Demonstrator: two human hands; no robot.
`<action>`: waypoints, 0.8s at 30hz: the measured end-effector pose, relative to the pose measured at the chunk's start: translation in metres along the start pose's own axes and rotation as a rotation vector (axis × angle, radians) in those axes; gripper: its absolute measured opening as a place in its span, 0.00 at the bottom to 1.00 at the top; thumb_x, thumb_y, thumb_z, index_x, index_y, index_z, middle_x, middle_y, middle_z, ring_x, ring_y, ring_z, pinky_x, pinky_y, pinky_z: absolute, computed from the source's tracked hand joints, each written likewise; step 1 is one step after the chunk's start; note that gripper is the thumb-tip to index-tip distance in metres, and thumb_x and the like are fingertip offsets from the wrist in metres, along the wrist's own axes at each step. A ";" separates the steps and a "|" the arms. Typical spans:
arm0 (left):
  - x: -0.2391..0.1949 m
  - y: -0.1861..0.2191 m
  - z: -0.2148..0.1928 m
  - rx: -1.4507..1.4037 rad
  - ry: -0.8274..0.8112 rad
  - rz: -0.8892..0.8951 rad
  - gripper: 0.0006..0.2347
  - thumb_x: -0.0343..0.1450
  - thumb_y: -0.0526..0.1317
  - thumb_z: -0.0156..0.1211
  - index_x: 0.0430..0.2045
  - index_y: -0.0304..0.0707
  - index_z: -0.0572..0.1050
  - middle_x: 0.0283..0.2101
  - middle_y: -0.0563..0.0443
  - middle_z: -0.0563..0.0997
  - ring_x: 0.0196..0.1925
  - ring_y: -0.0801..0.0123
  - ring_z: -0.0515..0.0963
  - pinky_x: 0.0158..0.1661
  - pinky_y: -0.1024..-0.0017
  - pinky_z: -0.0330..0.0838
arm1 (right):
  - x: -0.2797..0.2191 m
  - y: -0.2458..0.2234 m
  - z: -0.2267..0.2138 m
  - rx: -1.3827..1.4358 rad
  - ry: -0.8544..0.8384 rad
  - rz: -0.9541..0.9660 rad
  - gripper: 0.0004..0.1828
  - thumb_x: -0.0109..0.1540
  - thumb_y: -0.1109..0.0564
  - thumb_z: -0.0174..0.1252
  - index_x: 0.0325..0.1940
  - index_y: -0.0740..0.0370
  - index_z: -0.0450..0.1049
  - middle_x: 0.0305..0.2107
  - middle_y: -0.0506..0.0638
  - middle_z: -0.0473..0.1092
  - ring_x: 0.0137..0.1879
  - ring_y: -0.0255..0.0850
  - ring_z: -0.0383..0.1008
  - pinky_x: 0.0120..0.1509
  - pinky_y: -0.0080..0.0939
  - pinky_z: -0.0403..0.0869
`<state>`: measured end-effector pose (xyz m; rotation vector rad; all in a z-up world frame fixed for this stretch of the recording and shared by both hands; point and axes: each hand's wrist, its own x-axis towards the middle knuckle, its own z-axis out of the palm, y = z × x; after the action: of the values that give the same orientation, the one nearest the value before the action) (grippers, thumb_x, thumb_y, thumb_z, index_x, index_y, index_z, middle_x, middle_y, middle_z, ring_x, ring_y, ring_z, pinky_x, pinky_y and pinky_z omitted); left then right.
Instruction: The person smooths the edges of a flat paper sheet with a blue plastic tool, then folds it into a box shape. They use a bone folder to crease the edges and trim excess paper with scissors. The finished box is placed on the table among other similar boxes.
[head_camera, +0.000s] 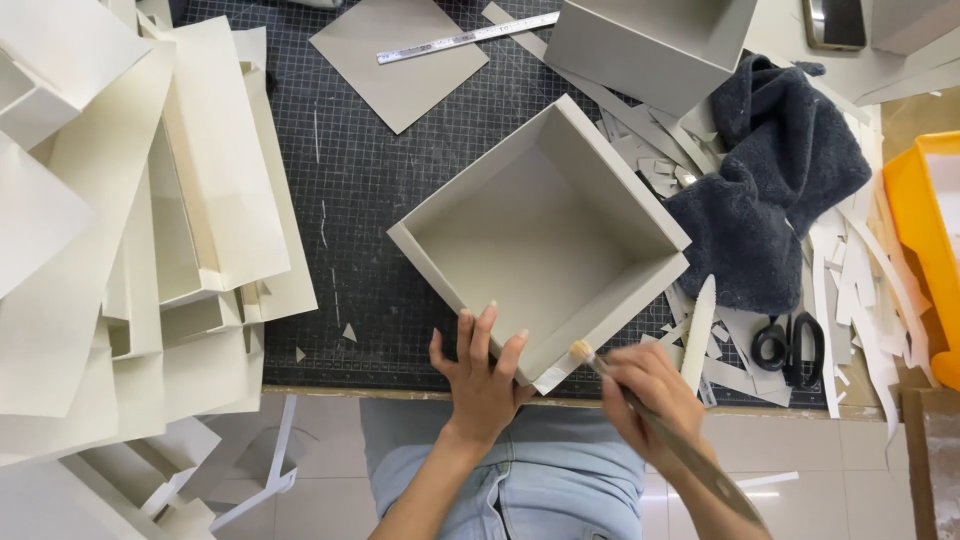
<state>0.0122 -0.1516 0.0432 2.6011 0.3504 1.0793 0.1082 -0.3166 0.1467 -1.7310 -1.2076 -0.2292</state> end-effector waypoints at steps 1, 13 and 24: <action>-0.001 0.001 -0.001 -0.004 0.000 0.002 0.24 0.77 0.62 0.22 0.51 0.53 0.66 0.68 0.40 0.61 0.75 0.49 0.53 0.63 0.38 0.48 | -0.001 0.003 -0.003 -0.004 0.001 0.001 0.06 0.63 0.69 0.53 0.43 0.68 0.68 0.33 0.61 0.74 0.35 0.46 0.75 0.43 0.39 0.73; 0.002 0.009 -0.003 -0.033 -0.019 -0.062 0.24 0.77 0.61 0.19 0.41 0.50 0.66 0.67 0.39 0.62 0.74 0.45 0.55 0.64 0.37 0.43 | 0.011 0.041 -0.037 0.011 0.216 0.164 0.06 0.64 0.68 0.49 0.34 0.62 0.64 0.27 0.53 0.70 0.31 0.38 0.65 0.37 0.33 0.67; 0.001 0.009 -0.004 -0.025 -0.025 -0.070 0.25 0.77 0.61 0.18 0.43 0.48 0.67 0.67 0.38 0.61 0.73 0.42 0.56 0.64 0.39 0.43 | 0.007 0.083 -0.062 -0.043 0.187 0.366 0.08 0.66 0.70 0.49 0.36 0.63 0.63 0.27 0.51 0.64 0.29 0.35 0.62 0.33 0.32 0.64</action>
<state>0.0109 -0.1582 0.0501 2.5581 0.4155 1.0200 0.2000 -0.3636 0.1327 -1.8869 -0.7407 -0.1923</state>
